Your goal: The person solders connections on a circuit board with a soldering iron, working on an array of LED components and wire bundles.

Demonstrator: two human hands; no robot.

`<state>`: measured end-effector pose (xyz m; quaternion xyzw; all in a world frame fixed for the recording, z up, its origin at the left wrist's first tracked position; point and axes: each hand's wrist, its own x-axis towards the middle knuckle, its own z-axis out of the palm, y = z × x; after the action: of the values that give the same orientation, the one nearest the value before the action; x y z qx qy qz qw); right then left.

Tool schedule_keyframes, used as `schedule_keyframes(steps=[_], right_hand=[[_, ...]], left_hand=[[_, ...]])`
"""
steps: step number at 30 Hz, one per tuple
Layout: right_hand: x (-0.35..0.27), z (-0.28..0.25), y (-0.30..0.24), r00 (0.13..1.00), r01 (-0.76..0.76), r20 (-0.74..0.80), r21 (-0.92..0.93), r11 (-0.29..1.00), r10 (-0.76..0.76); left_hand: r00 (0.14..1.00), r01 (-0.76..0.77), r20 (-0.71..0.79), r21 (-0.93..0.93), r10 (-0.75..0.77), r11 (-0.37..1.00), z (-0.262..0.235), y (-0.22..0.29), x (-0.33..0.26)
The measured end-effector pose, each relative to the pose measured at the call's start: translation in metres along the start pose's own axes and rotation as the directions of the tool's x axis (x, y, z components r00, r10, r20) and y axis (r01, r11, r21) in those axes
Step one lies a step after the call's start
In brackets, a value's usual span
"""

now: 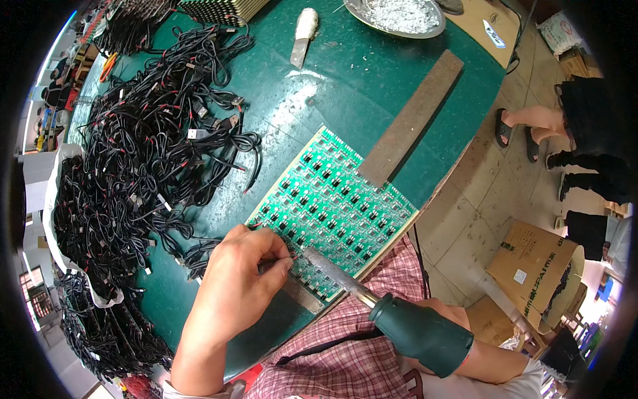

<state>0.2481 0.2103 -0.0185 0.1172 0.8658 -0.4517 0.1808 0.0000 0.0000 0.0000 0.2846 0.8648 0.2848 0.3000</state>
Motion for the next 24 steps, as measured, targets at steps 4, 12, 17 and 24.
schedule_keyframes(steps=[4,12,17,24], right_hand=[[0.006,-0.005,-0.005,0.989,0.143,0.002,0.133,0.981,-0.145],[0.008,-0.003,-0.003,0.990,0.134,-0.061,0.163,0.978,-0.125],[0.004,0.000,0.005,0.994,0.106,-0.023,0.279,0.954,-0.103],[0.015,-0.011,-0.009,0.976,0.216,-0.037,0.223,0.950,-0.214]], left_hand=[[1.000,0.003,-0.002,0.020,-0.003,1.000,-0.002,0.000,0.000],[1.000,0.002,0.003,0.016,-0.002,1.000,-0.002,0.000,0.000],[1.000,0.004,0.021,-0.008,-0.004,1.000,-0.003,-0.002,0.000],[0.999,-0.008,0.039,0.007,0.008,1.000,-0.003,-0.001,0.001]])
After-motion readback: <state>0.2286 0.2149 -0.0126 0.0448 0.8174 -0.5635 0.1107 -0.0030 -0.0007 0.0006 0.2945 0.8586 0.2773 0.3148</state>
